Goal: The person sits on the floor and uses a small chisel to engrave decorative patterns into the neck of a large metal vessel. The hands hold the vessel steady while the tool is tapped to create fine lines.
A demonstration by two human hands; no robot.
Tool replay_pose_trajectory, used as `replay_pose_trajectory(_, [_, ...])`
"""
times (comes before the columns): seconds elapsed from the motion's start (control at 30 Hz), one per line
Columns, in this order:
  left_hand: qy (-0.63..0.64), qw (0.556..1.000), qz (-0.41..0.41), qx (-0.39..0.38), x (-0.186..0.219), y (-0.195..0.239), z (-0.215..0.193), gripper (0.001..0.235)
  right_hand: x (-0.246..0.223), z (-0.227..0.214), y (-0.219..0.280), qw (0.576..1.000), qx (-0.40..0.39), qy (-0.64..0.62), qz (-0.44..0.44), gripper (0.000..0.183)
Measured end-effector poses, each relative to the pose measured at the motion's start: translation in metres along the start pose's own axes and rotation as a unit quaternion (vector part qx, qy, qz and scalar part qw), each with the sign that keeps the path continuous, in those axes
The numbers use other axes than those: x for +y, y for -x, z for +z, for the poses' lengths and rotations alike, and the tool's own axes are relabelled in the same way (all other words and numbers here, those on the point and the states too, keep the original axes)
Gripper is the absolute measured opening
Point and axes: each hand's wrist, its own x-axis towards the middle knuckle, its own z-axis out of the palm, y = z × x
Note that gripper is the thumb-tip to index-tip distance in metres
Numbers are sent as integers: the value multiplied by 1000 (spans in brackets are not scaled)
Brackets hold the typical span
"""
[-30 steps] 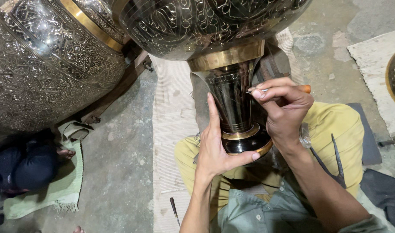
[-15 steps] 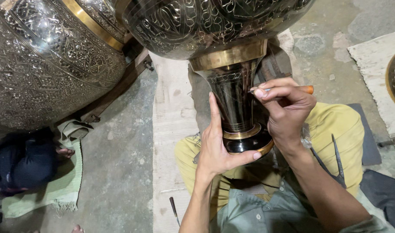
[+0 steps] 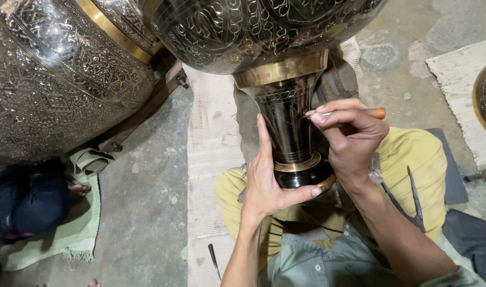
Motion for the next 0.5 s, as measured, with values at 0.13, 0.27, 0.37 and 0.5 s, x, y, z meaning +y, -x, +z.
replay_pose_trajectory(0.13, [-2,1000,-11,-4,-1,1,0,147,-1,1,1,1000,3,-24,15,17])
replay_pose_trajectory(0.27, [-9,1000,-12,-1,0,1,1,147,-4,0,1,1000,-19,3,-15,19])
replay_pose_trajectory(0.37, [-10,1000,-15,-3,1,0,0,147,-6,0,2,999,-27,16,-25,20])
replay_pose_trajectory(0.5, [-5,1000,-19,-1,3,0,0,147,-7,1,3,999,-21,19,-30,19])
